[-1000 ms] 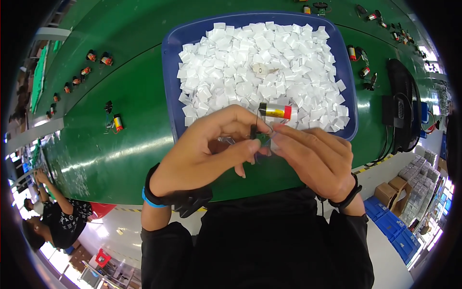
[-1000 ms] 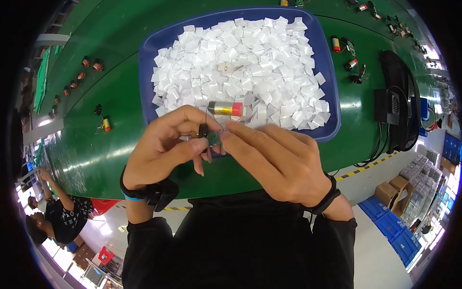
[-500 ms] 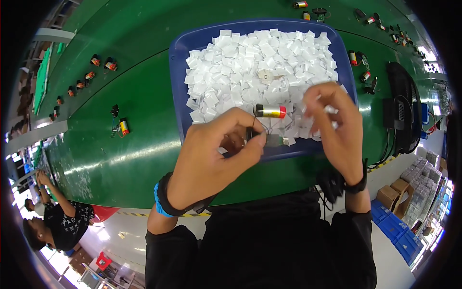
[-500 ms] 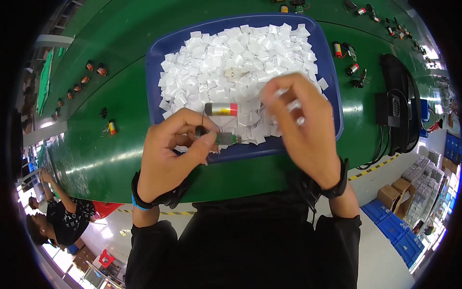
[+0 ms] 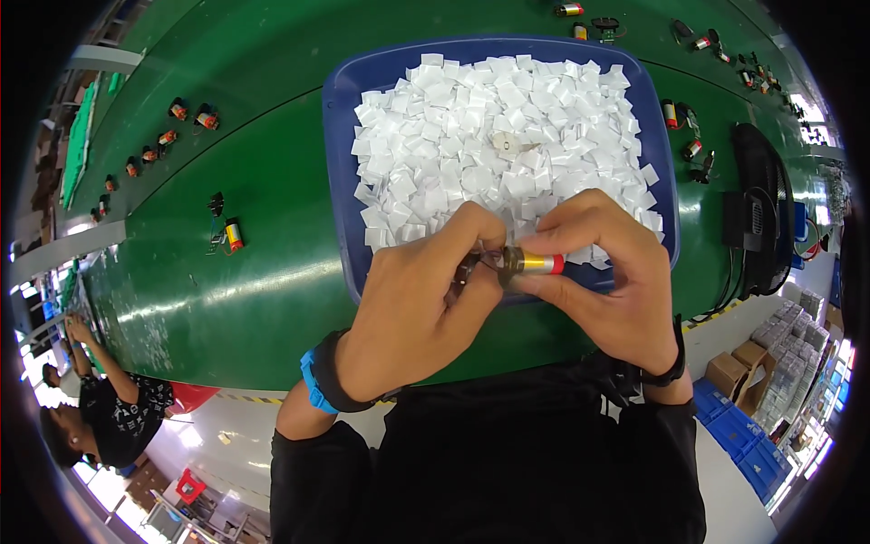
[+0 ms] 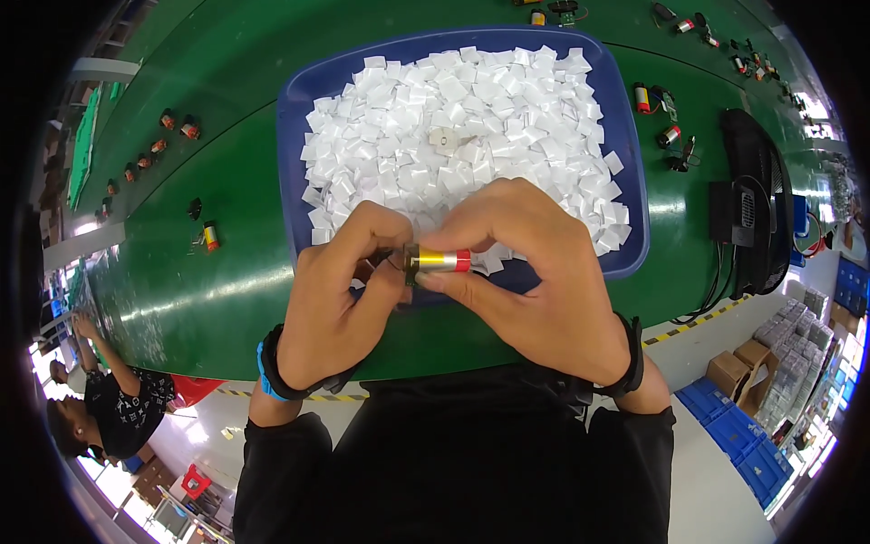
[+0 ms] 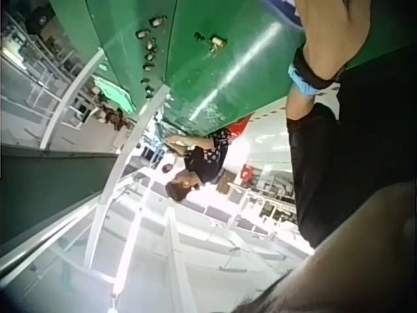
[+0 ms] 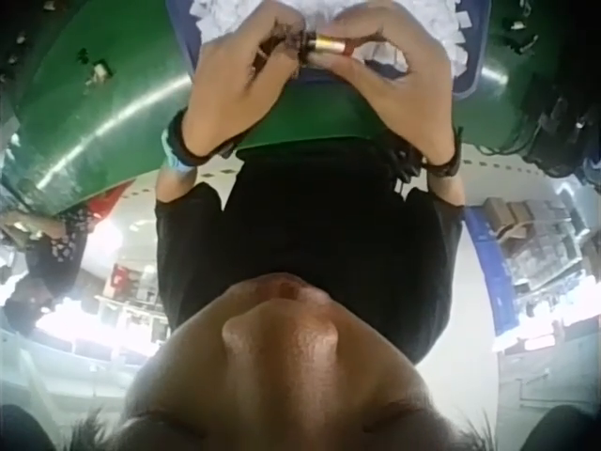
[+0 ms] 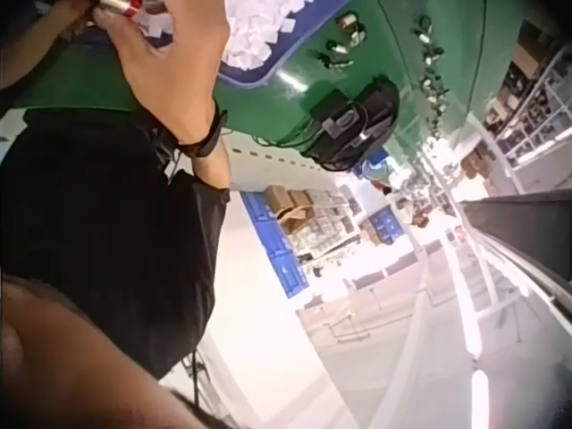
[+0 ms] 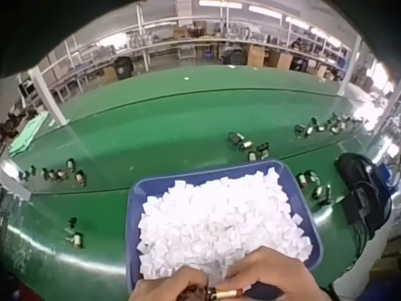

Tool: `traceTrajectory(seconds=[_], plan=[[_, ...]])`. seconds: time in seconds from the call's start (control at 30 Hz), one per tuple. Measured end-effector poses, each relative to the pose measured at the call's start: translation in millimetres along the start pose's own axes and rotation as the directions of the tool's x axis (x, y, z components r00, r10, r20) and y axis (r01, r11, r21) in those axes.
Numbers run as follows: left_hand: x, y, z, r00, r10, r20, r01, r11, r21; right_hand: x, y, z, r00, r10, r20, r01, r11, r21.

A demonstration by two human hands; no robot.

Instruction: The person picks up a motor and a circuit board, aligns them, and wraps a white adhesive strip around the components by hand. After securing the assembly, the person places the finished unit onto the green conveyor belt and repeats the process.

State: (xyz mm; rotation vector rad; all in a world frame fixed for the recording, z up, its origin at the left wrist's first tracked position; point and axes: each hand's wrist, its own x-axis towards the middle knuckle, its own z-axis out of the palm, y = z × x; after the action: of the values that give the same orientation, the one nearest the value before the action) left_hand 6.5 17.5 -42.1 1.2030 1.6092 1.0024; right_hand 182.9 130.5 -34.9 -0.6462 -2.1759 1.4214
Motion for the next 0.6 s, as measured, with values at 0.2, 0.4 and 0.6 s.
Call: traceTrajectory(seconds=[0.2,0.4,0.6], plan=[[8,-3,-11,0.969,-0.157,0.191,0.237,0.812,-0.533,2,4,-3,0.952,-0.295,0.08,0.305,0.932,-0.194],[9,4,-16,0.891,-0.283,0.354,0.45,0.453,-0.77,-3,-1,7,0.938,-0.347,-0.01,0.337,0.919,-0.204],[4,12,-24,0.883,-0.266,0.386,0.43,0.788,-0.441,-5,-6,5,0.963,-0.268,-0.033,0.249,0.927,-0.279]])
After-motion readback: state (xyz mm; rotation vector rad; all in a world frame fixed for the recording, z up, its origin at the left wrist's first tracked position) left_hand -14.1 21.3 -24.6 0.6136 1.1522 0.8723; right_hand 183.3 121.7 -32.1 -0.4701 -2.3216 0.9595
